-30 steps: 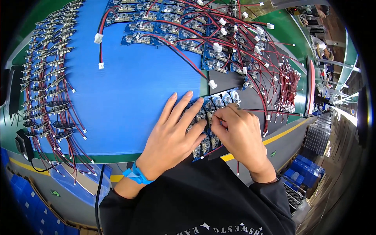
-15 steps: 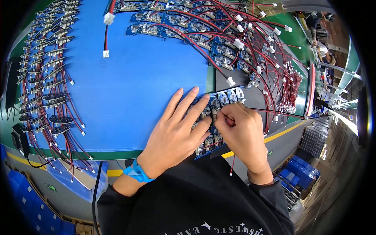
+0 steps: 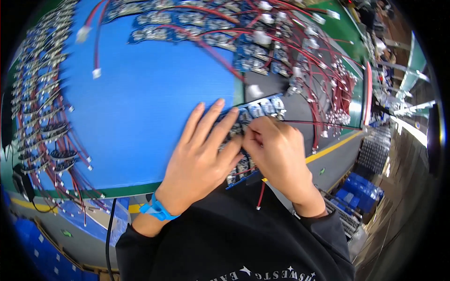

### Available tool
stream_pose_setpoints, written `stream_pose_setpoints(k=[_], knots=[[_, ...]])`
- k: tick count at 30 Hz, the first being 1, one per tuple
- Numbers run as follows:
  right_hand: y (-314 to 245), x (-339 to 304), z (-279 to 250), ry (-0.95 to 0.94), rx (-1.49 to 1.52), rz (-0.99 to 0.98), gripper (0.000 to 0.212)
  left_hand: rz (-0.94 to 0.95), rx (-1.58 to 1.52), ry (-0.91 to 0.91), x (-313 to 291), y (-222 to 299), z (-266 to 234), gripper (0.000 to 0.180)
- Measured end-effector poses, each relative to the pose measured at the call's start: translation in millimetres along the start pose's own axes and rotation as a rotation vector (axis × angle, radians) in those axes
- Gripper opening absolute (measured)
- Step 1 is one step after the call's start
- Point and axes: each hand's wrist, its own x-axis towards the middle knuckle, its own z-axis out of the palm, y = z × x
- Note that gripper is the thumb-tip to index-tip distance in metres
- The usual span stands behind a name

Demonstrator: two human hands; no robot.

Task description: The person assembles electronic components by connecting wires to circuit boards by hand.

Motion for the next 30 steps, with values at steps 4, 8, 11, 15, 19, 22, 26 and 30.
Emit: stream_pose_setpoints(k=[4, 8, 11, 15, 19, 22, 26, 30], knots=[[4, 1, 6, -0.052, -0.01, 0.022, 0.008, -0.013, 0.024, -0.014, 0, -2, 0, 0.033], [8, -6, -39, 0.075, 0.129, -0.15, 0.01, -0.044, 0.065, -0.025, -2, -2, -2, 0.03], [36, -53, -84, 0.874, 0.183, -0.027, 0.011, -0.017, 0.02, -0.025, 4, 6, -1, 0.029], [122, -53, -90, 0.775, 0.234, 0.594, 0.014, -0.078, 0.008, -0.019, 2, 6, -2, 0.032], [202, -45, -25, 0.266, 0.435, 0.543, 0.016, -0.06, 0.039, -0.035, 3, 6, -1, 0.028], [205, -43, -8, 0.316, 0.432, 0.517, 0.011, -0.055, 0.046, -0.033, 2, 6, -1, 0.027], [206, -46, -15, 0.313, 0.464, 0.573, 0.013, -0.064, 0.047, -0.031, 2, 6, -2, 0.027], [212, -50, -23, 0.38, 0.548, 0.652, 0.013, -0.062, 0.051, -0.024, 3, 6, -1, 0.026]])
